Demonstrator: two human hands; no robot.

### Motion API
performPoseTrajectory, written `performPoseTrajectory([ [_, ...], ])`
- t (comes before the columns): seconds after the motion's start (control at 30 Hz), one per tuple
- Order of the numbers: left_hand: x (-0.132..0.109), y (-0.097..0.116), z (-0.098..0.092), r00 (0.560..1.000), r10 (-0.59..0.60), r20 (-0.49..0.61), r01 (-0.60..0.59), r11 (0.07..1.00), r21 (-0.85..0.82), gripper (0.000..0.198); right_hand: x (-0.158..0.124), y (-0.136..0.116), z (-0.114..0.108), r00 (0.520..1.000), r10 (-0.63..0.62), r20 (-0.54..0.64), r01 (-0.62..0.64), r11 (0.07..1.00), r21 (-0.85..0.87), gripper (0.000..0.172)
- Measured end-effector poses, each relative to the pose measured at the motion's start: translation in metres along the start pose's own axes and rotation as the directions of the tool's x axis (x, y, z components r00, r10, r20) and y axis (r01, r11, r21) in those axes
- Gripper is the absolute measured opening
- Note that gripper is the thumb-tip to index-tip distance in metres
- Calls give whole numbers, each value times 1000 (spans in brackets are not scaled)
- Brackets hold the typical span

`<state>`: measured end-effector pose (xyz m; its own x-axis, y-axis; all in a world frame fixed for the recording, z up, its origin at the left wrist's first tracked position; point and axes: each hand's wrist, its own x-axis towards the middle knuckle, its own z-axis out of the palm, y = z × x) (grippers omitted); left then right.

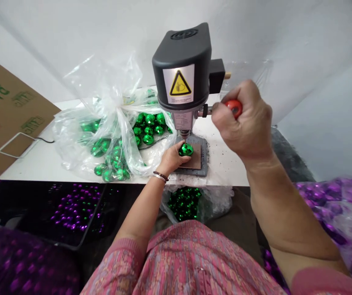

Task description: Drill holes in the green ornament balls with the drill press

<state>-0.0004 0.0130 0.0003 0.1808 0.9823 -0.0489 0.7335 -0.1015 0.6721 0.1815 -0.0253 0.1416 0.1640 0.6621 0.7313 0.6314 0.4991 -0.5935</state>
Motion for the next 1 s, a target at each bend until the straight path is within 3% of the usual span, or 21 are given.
performPoseTrajectory([
  [0.23,-1,1,0,1000,7,-5,-7,1000,-16,75,-32,16,3,974,-226,-24,217,956,-197,11],
  [0.4,0,2,-1,1000,5,16,-4,1000,-10,76,-45,24,6,939,-341,-45,323,919,-227,6],
  [0.77,-5,5,-4,1000,26,17,-25,999,-48,73,-62,36,20,917,-375,-139,327,903,-279,4],
  [1.0,-2,-4,3,999,45,-3,-45,995,-90,75,-75,43,33,910,-324,-260,279,940,-194,6],
])
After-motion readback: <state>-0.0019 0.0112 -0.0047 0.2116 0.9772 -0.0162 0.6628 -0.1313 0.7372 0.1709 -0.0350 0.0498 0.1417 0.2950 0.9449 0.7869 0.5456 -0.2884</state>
